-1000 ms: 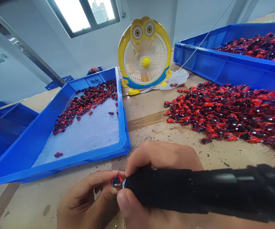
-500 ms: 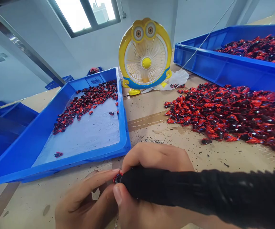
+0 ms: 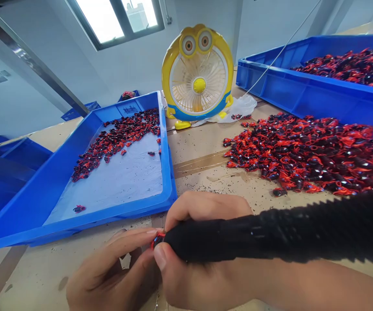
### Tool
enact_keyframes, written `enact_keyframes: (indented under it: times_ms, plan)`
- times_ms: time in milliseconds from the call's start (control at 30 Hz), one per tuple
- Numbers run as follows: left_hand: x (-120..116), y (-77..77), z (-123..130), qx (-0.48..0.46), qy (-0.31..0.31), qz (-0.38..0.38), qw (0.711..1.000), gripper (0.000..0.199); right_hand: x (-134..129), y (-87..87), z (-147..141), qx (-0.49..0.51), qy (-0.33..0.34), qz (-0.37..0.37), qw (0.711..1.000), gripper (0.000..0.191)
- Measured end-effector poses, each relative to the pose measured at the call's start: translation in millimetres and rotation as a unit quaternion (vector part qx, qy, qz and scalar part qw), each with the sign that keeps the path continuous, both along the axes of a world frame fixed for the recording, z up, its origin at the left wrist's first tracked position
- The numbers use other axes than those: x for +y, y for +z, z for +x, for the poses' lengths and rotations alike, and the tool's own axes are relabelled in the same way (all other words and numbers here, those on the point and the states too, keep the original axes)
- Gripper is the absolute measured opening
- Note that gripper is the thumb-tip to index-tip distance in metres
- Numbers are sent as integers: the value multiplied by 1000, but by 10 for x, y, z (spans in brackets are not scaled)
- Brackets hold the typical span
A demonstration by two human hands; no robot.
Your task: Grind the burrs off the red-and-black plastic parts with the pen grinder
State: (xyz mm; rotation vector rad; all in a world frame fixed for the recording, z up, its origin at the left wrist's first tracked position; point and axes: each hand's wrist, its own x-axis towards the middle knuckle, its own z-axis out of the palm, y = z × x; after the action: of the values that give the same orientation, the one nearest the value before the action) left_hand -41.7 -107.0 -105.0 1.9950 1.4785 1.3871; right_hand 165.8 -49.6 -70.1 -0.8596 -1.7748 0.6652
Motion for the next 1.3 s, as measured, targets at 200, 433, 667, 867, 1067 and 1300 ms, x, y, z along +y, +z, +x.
enact_keyframes:
  times_ms: [200,433,667,867,1067,1300]
  plan:
    - [-20,-8,23,-15,18,-26,999,38,-6,-10,-48,35,2,3,999,6]
    - [-2,12,55,-118,12,-106,987,24,-26,-34,-39,32,-7,16,999,6]
    - [33,32,53,-88,34,-97,991,27,39,-56,10,-31,9,28,999,11]
    - [29,25,62,-64,36,-62,995,30,61,-17,51,-32,6,30,999,11]
    - [20,35,51,-75,45,-91,992,30,62,-22,40,-35,20,10,999,11]
    - [30,30,67,-83,40,-87,992,36,27,3,58,-51,-16,10,998,8]
